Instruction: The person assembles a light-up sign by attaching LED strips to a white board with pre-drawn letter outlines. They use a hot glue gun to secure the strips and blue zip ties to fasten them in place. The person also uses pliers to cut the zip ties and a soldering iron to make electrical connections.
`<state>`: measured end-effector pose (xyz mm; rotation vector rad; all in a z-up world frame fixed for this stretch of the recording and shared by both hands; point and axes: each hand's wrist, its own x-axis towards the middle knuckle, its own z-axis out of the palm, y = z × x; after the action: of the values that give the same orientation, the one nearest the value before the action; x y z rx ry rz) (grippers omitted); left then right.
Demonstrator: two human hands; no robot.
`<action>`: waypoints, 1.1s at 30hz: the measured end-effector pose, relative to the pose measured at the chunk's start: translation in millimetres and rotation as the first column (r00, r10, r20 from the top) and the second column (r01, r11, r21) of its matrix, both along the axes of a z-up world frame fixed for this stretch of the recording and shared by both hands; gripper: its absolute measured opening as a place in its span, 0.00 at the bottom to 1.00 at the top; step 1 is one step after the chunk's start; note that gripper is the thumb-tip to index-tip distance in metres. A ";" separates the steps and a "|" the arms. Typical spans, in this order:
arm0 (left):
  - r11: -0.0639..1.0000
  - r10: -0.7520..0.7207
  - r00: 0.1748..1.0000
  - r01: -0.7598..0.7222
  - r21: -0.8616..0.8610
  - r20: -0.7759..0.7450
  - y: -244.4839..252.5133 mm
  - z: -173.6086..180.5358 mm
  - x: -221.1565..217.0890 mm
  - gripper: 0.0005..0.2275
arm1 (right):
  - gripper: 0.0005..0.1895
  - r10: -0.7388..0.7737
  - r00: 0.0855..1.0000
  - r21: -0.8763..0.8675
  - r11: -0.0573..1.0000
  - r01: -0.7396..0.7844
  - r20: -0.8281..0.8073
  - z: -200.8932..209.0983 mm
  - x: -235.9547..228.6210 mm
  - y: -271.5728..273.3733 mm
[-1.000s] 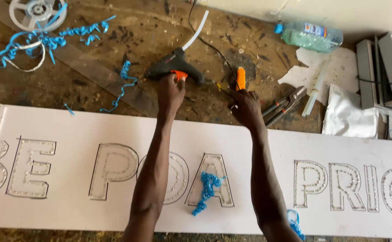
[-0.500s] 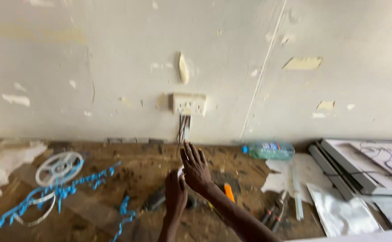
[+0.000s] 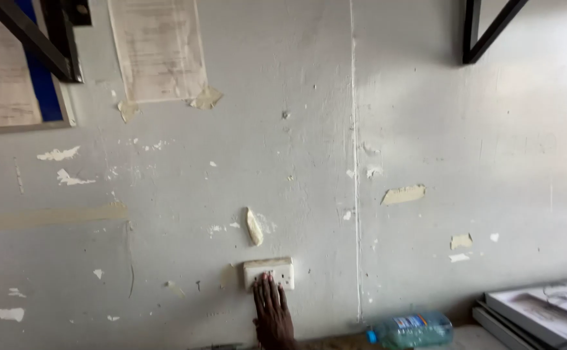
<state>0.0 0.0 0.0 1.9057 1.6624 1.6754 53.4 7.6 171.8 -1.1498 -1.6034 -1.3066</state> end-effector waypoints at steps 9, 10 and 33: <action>0.783 0.028 0.956 0.161 -0.601 0.292 -196.2 -23.9 -2.7 0.37 | 0.65 0.344 0.848 -0.825 0.264 -0.500 -0.404 -51.6 43.0 -85.1; 0.828 0.036 0.948 0.149 -0.540 0.317 -212.3 5.0 -6.9 0.27 | 0.57 0.360 0.674 -0.705 0.059 -0.707 -0.646 -50.9 61.1 -120.8; 0.978 -0.088 0.986 0.059 -0.200 -0.144 -460.9 19.3 72.3 0.04 | 0.26 0.054 0.596 -0.545 0.346 -0.764 -0.801 -169.2 256.5 -449.0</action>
<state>72.3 -460.9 19.3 2.0142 1.7135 1.3152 309.9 -441.4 2.6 -1.3292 -1.7821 0.5013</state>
